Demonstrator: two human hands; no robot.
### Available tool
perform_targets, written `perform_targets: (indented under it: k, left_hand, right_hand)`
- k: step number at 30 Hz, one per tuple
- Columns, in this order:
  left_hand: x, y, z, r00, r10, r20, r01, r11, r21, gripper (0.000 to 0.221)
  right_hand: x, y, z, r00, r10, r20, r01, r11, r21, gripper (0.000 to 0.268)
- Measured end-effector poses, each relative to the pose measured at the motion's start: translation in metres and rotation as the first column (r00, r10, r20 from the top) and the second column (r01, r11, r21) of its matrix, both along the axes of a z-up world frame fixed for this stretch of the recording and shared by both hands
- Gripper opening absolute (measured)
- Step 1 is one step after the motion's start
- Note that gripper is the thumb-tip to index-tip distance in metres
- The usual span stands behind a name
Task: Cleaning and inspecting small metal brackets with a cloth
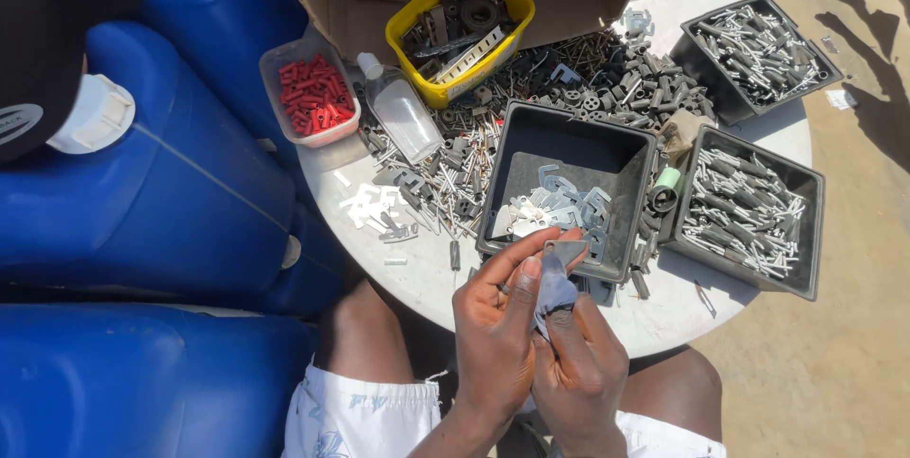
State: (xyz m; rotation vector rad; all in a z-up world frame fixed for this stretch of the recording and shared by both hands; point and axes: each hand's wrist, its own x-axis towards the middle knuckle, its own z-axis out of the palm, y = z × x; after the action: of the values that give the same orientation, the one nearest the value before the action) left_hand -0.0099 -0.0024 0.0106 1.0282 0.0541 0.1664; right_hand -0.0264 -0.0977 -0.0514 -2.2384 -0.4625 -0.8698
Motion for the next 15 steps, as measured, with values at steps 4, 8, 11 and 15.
perform_targets:
  k: [4,8,11,15]
  left_hand:
    - [-0.006,-0.004,-0.002,0.999,-0.046,-0.019,0.045,0.997,-0.057,0.041]
    - [-0.005,-0.003,-0.003,0.999,-0.018,0.029,0.021,0.995,-0.099,0.044]
    - [-0.003,-0.007,-0.001,0.998,-0.052,0.041,0.057,0.989,-0.138,0.041]
    - [-0.003,0.003,-0.003,1.000,-0.020,0.000,0.020,0.986,-0.164,0.042]
  right_hand:
    - [0.004,-0.007,-0.001,0.990,-0.136,0.043,0.135,0.990,0.032,0.027]
    - [0.001,-0.001,0.002,0.999,-0.036,0.023,0.034,0.997,0.069,0.013]
    - [0.007,-0.002,0.002,0.995,-0.098,0.035,0.092,0.986,0.137,0.013]
    - [-0.007,0.013,0.010,0.996,0.003,-0.085,0.016,0.975,0.220,0.025]
